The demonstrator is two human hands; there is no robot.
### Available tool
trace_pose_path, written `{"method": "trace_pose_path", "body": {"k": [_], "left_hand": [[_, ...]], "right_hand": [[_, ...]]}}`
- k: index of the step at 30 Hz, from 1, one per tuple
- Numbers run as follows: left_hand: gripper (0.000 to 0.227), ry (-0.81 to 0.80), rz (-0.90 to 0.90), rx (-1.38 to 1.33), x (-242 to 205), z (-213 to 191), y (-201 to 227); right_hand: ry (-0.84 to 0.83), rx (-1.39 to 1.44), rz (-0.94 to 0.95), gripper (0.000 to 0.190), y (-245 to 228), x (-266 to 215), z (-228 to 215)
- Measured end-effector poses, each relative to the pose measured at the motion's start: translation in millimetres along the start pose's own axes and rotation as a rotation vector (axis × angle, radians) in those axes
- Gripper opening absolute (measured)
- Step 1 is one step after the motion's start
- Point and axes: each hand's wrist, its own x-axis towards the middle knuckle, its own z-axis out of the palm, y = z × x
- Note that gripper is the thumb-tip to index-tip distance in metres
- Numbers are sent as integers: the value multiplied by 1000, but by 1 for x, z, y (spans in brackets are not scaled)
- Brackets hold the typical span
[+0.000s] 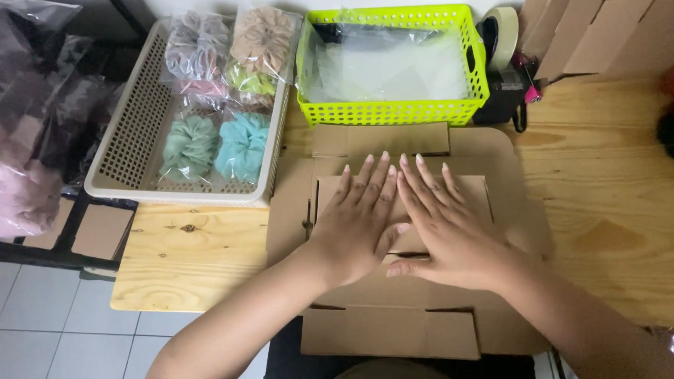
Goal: The person folds cardboard mailer boxes and places packaged hair scrunchies inside them one at a time.
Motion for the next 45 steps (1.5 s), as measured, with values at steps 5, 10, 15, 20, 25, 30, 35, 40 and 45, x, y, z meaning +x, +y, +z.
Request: {"method": "trace_pose_path", "body": {"k": [5, 10, 15, 20, 25, 30, 35, 40, 45], "left_hand": [[80, -101, -59, -175, -11, -19, -18], [76, -19, -255, -442, -33, -42, -23], [100, 125, -598, -1119, -46, -46, -27], [81, 94, -641, -1572, -48, -45, -23], [91, 149, -640, -1703, -46, -34, -28], [91, 351, 157, -2748, -85, 61, -66], [82, 219, 101, -3123, -97, 100, -111], [69, 279, -397, -2331, -100, 128, -126], [58, 164, -658, -1777, -82, 63, -84]], "right_hand": [[-56, 105, 27, 130, 20, -14, -2], [94, -14, 122, 142, 27, -39, 4], [115, 385, 191, 126, 44, -64, 9], [-20, 700, 224, 125, 64, -86, 24], [134, 733, 178, 113, 56, -84, 10], [398, 614, 121, 94, 29, -151, -15], [757, 334, 551, 102, 7, -289, -16], [1074, -100, 800, 100, -8, -360, -49], [1267, -508, 954, 87, 11, -356, -95]]}}
